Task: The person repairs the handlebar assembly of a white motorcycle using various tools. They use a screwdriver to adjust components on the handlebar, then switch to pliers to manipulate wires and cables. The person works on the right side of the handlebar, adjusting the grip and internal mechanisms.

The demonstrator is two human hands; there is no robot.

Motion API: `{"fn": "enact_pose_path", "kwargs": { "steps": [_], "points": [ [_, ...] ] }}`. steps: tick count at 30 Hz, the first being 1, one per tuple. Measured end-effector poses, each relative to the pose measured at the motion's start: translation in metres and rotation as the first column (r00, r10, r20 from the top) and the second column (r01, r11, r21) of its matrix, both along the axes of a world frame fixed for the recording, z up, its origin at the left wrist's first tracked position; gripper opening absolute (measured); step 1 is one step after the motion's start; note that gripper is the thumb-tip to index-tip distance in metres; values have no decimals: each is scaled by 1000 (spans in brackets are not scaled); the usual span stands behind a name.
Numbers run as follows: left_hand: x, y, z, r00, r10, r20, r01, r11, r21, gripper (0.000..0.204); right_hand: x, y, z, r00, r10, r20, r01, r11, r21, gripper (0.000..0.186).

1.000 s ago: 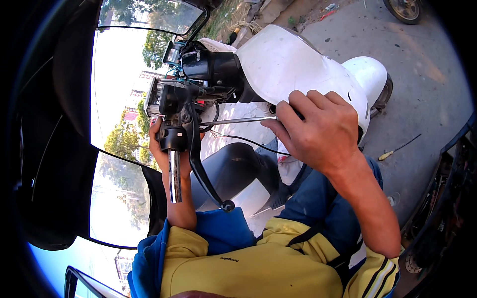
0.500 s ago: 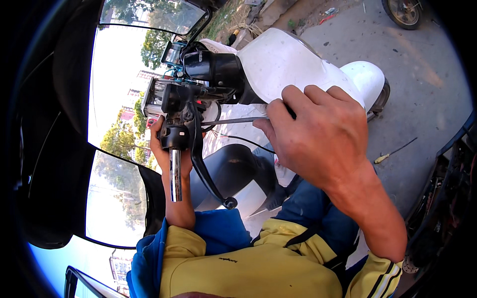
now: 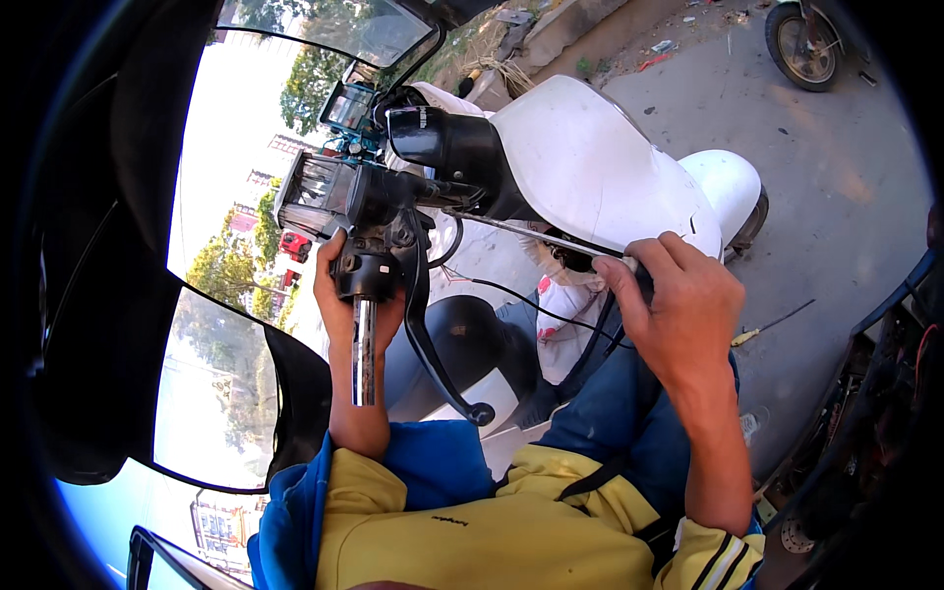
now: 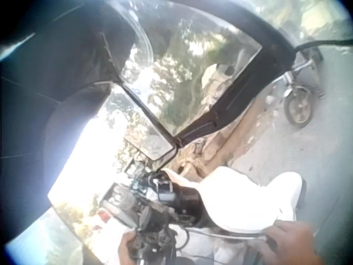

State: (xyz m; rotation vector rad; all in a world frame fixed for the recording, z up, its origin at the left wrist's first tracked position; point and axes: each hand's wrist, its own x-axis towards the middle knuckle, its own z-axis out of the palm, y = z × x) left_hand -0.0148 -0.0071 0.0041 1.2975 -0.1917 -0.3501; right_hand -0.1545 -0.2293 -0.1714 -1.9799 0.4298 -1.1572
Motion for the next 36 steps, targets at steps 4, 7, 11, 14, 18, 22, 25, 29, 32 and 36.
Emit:
{"fn": "enact_pose_path", "kwargs": {
  "steps": [4,7,11,14,18,22,25,29,32,36],
  "points": [
    [-4,12,8,998,55,12,-55,998,19,52,-23,22,0,952,307,-19,-241,781,576,26],
    [9,7,-1,996,-94,8,94,994,-57,54,-50,37,-2,916,275,292,-398,544,738,36],
    [28,11,-7,969,-225,-104,204,962,-180,50,-108,76,33,971,46,234,-207,651,731,44],
    [64,44,-57,911,-407,-64,361,862,-356,50,-150,80,47,978,-208,-9,206,957,204,53],
    [101,67,-160,723,-674,-153,511,671,-537,43,-254,81,67,721,-662,-202,621,748,-233,54],
    [104,77,-166,844,-535,-39,493,802,-338,39,-313,107,55,318,-934,-164,829,358,-429,48],
    [80,74,-188,842,-539,-24,504,802,-320,43,-356,111,48,135,-956,-261,862,243,-444,45],
    [28,100,-184,916,-401,-13,392,900,-192,48,-395,101,10,-133,-926,-354,932,4,-362,45],
    [2,113,-188,960,-281,6,279,951,-130,54,-421,76,-28,-327,-896,-300,907,-207,-368,48],
    [-11,145,-201,975,-198,-96,186,974,-126,61,-441,38,-55,-223,-585,-780,905,172,-388,59]
  ]
}}
